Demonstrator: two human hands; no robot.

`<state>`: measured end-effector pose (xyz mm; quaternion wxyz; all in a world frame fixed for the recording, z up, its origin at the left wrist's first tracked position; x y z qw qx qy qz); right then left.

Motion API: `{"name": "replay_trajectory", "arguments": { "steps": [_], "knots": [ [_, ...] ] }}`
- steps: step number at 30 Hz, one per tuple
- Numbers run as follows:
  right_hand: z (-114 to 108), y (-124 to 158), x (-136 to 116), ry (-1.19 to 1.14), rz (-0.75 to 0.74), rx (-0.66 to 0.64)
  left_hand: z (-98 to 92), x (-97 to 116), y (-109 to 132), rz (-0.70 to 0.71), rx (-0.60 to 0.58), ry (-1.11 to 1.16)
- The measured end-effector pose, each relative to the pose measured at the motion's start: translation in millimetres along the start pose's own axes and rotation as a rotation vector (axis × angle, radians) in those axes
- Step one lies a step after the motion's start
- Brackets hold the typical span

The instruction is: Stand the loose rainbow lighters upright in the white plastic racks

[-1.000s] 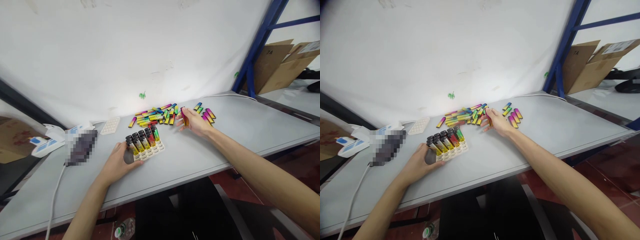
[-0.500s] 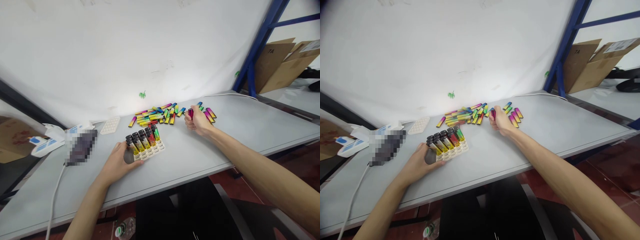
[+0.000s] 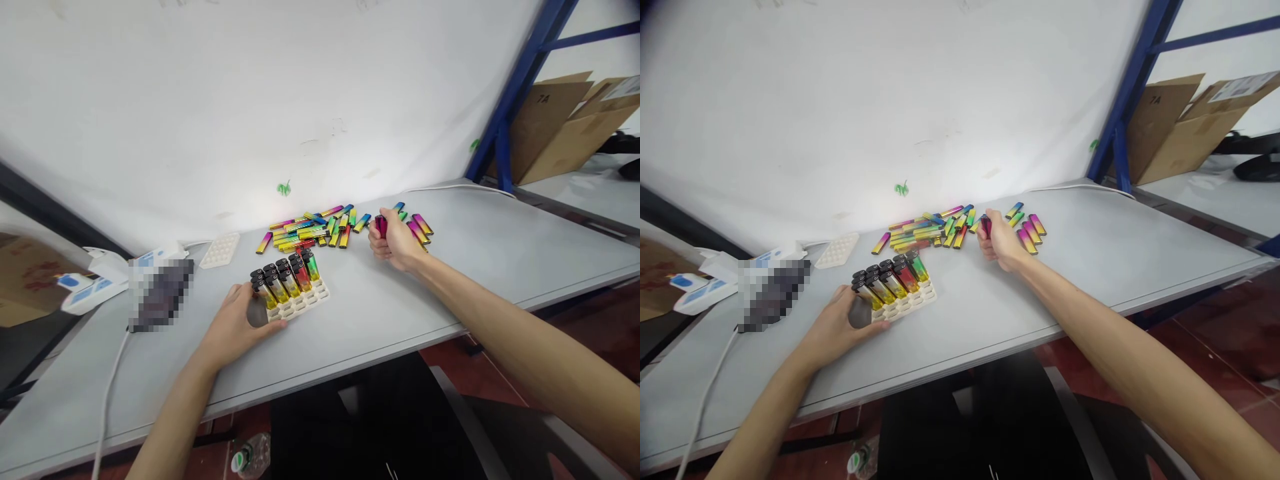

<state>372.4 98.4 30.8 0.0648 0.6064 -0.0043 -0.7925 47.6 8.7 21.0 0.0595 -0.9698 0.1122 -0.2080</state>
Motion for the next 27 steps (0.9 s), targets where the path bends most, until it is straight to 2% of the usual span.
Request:
{"name": "replay_trajectory", "arguments": {
  "steps": [5,12,15,19,21,27],
  "knots": [
    [0.1,2.5,-3.4,-0.021,-0.026,0.002,0.0,1.0,0.4,0.012,-0.009,-0.006],
    [1.5,-2.1,4.8,-0.010,-0.020,0.016,-0.3,2.1,0.5,0.013,-0.011,-0.010],
    [9.9,-0.8,7.5,0.091,-0.076,-0.078,-0.2,2.4,0.3,0.032,-0.005,-0.010],
    [34.4,14.3,2.2,0.386,-0.276,-0.329,-0.1,1.1,0.0,0.039,0.007,-0.008],
    [46.2,22.5,1.1,0.439,-0.334,-0.412,-0.3,1.5,0.0,0.044,0.012,-0.003],
    [69.3,29.3,14.7,0.414,-0.344,-0.440,-1.2,4.9,0.2,0.058,0.009,0.000]
  ]
}}
Point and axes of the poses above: each hand's wrist, its own y-axis away from the middle knuckle, its own z-axis out of the palm, x = y × z, the point moved 6 cm from there along -y, towards the middle knuckle
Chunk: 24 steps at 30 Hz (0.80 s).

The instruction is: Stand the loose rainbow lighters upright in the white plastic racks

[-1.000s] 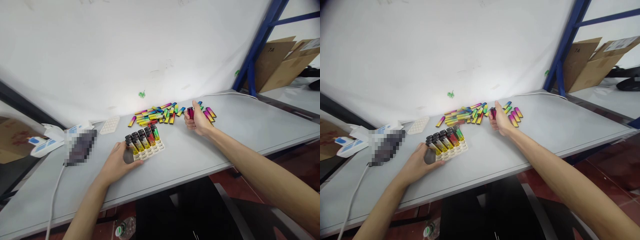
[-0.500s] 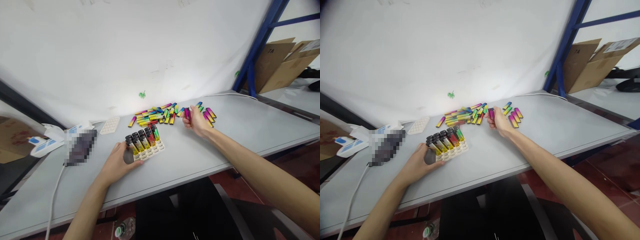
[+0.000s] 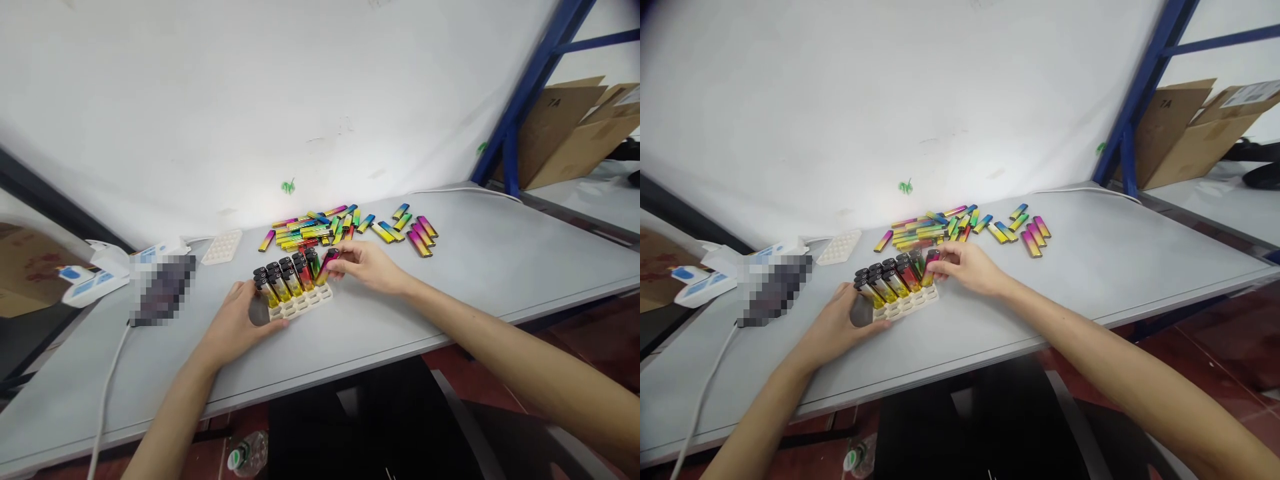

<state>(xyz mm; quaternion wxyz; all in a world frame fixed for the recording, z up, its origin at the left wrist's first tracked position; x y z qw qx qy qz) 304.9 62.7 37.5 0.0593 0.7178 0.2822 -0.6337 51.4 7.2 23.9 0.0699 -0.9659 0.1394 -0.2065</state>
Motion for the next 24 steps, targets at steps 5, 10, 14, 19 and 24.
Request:
{"name": "replay_trajectory", "arguments": {
  "steps": [5,10,14,19,24],
  "knots": [
    [8.6,1.1,-8.0,0.417,-0.148,0.071,0.2,-1.6,-0.4,-0.006,0.004,0.003],
    [14.0,-2.0,-20.0,0.766,-0.219,0.048,2.0,-4.0,0.0,0.002,-0.001,0.001],
    [21.9,-6.5,-20.8,0.962,-0.202,-0.053,1.9,-3.9,0.0,0.007,0.005,0.015],
    [23.7,-8.2,-24.0,1.140,-0.187,0.001,3.1,-7.8,0.1,-0.045,-0.003,0.060],
    [17.1,-5.1,-15.7,1.077,-0.096,0.003,2.1,-17.2,2.7,-0.072,0.018,0.144]
  ]
}}
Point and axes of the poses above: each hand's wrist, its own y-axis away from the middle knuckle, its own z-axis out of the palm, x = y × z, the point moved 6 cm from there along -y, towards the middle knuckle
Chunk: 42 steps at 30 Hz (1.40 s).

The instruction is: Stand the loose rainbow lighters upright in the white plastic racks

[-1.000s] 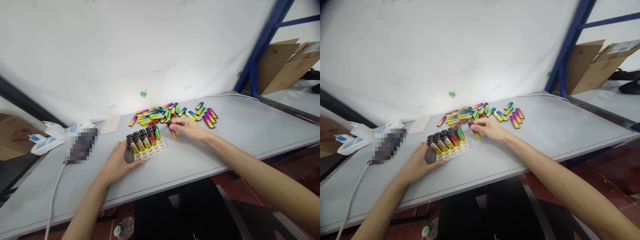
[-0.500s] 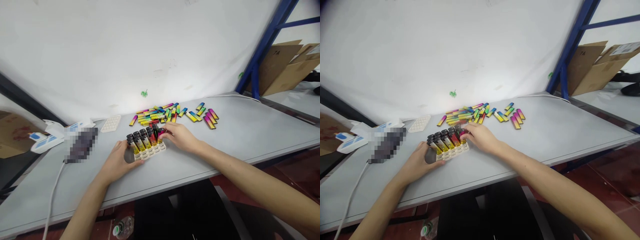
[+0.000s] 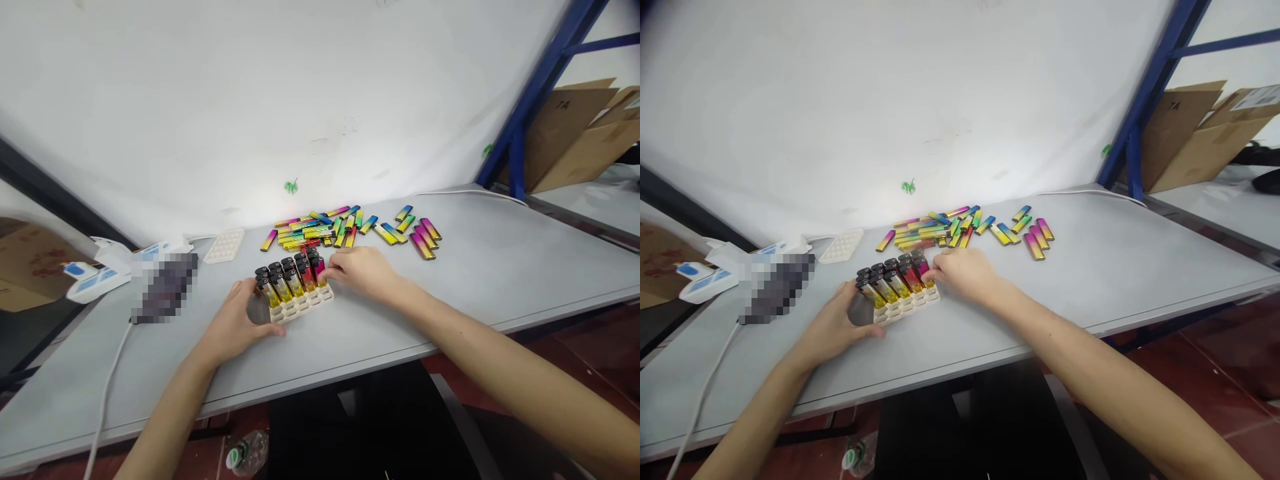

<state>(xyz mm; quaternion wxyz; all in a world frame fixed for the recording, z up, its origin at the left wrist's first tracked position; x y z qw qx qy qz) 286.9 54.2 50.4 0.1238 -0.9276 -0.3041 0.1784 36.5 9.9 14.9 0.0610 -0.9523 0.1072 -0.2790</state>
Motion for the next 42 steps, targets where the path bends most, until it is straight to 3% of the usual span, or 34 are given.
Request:
{"name": "replay_trajectory", "arguments": {
  "steps": [3,5,7,9,12,15,17,23,32,35,39,42],
  "knots": [
    [-0.2,2.5,12.3,-0.136,0.023,-0.024,-9.6,-0.5,-3.2,0.032,0.045,0.158],
    [-7.4,1.5,30.2,-0.159,0.093,0.016,-19.7,-2.7,-11.7,-0.028,0.094,0.227],
    [-20.6,0.0,58.7,-0.072,0.249,0.105,-32.4,-7.9,-25.9,-0.152,0.191,0.181],
    [-33.9,0.5,92.4,0.118,0.463,0.153,-43.1,-9.8,-44.8,-0.190,0.285,0.075],
    [-37.7,1.7,133.6,0.318,0.668,0.000,-46.0,-17.3,-74.1,-0.179,0.360,-0.073],
    [-31.5,4.1,155.0,0.311,0.734,-0.128,-37.3,-27.2,-91.2,-0.089,0.377,-0.264],
    [-28.9,6.0,160.1,0.273,0.751,-0.122,-28.8,-34.5,-94.2,-0.030,0.328,-0.338],
    [-26.0,8.6,163.5,0.209,0.721,-0.017,-31.9,-48.2,-84.6,-0.061,0.369,-0.307],
    [-26.3,8.0,161.3,0.176,0.596,0.069,-29.7,-32.3,-80.5,-0.070,0.370,-0.290],
    [-38.8,12.0,157.2,0.108,0.607,0.205,-29.9,-31.0,-79.4,-0.091,0.366,-0.283],
    [-49.9,12.4,149.6,-0.287,0.465,0.423,-29.4,-32.0,-79.5,-0.093,0.369,-0.261],
    [-39.4,11.0,148.2,-0.738,0.529,0.405,-28.7,-32.9,-79.6,-0.091,0.372,-0.244]
  ]
}}
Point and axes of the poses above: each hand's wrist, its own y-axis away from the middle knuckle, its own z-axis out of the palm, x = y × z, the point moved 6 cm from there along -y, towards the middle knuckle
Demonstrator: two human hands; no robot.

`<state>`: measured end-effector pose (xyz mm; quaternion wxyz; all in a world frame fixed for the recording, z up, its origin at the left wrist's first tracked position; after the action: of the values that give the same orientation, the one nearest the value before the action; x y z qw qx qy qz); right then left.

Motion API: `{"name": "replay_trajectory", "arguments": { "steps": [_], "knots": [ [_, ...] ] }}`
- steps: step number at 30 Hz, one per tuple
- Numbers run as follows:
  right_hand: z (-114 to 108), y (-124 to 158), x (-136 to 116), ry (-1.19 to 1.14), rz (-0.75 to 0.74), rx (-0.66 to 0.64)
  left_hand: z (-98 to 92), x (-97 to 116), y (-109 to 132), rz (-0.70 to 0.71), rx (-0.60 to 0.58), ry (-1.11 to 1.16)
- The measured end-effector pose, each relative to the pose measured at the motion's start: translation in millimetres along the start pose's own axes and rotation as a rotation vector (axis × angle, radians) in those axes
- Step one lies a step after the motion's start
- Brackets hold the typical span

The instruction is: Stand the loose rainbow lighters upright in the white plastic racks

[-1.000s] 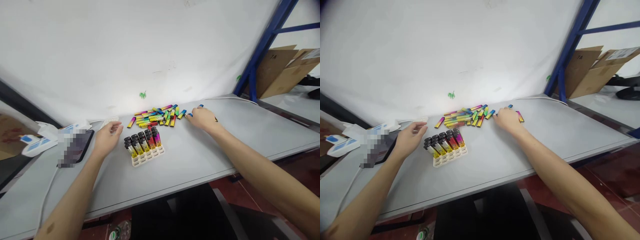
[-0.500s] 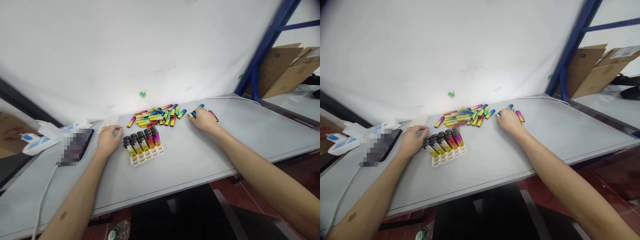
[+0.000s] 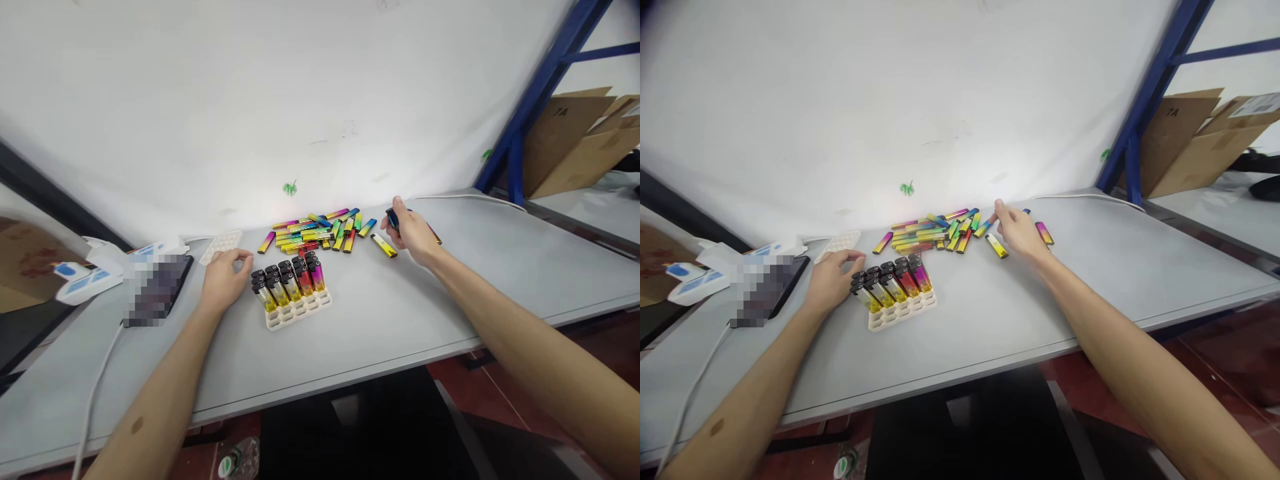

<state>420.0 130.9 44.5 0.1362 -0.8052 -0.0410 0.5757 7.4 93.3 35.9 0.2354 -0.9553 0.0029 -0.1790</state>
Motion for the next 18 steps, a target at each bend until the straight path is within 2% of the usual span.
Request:
{"name": "replay_trajectory", "arguments": {
  "steps": [3,6,10,18],
  "knots": [
    [16.6,7.9,3.5,-0.290,0.211,-0.074,0.3,0.0,0.3,-0.002,-0.002,0.004],
    [33.4,17.7,-1.2,-0.446,0.289,-0.141,0.0,-0.1,0.6,-0.016,-0.005,0.008],
    [46.5,26.0,-7.0,-0.555,0.293,-0.211,-0.6,1.2,1.0,-0.029,-0.011,0.017],
    [46.8,28.3,-10.5,-0.610,0.270,-0.217,-1.5,3.0,2.5,-0.079,-0.037,0.030]
  ]
}}
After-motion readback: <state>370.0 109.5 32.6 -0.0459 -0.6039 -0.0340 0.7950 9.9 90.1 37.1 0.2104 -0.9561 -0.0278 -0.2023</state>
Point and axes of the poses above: each hand's wrist, its own y-axis away from the middle knuckle, its own z-axis out of the palm, x = y × z, the point moved 6 cm from there along -y, towards the middle knuckle
